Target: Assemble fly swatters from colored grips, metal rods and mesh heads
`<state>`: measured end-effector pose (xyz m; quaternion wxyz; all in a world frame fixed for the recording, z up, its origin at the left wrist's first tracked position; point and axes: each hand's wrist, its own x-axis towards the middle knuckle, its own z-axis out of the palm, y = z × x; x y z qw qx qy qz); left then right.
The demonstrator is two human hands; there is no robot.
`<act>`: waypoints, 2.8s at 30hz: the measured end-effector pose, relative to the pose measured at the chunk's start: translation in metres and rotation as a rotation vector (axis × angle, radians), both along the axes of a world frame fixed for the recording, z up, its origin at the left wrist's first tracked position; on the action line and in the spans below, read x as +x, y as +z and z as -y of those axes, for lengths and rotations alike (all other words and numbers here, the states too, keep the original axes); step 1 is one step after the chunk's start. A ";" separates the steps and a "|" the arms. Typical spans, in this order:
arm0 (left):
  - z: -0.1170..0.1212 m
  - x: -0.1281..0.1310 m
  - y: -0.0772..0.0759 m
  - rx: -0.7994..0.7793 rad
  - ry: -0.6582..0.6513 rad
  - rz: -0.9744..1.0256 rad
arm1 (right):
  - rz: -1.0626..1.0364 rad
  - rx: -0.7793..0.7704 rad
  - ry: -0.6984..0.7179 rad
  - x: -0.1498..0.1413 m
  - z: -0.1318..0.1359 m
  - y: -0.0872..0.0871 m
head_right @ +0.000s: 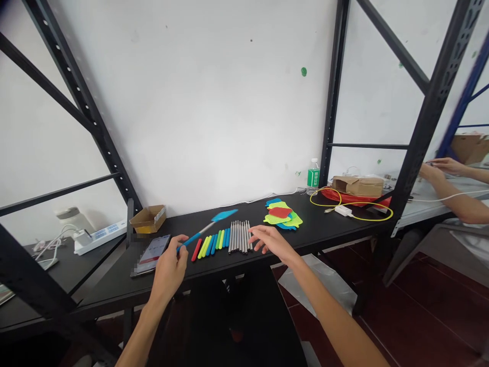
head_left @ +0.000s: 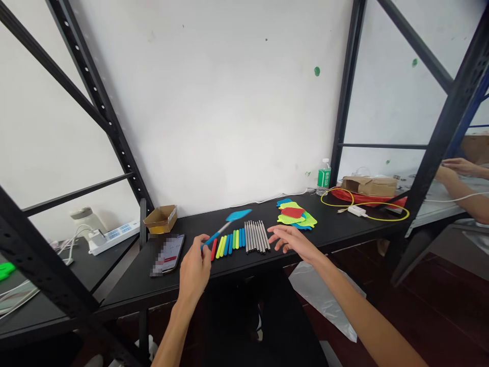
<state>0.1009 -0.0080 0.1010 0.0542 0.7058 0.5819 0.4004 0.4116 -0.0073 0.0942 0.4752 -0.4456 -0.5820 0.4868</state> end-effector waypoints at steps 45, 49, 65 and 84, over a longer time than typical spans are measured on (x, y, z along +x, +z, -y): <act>-0.034 -0.028 -0.043 -0.178 0.261 -0.157 | -0.185 0.024 0.022 -0.009 0.017 0.019; -0.031 -0.018 -0.042 -0.109 0.172 -0.147 | -0.309 0.003 0.082 -0.020 0.019 0.017; 0.051 0.074 0.003 -0.533 -0.963 1.163 | -0.680 -0.427 0.864 -0.089 0.059 -0.004; 0.022 0.023 0.026 -0.013 -0.246 1.497 | -0.330 -0.028 0.282 -0.096 0.044 0.001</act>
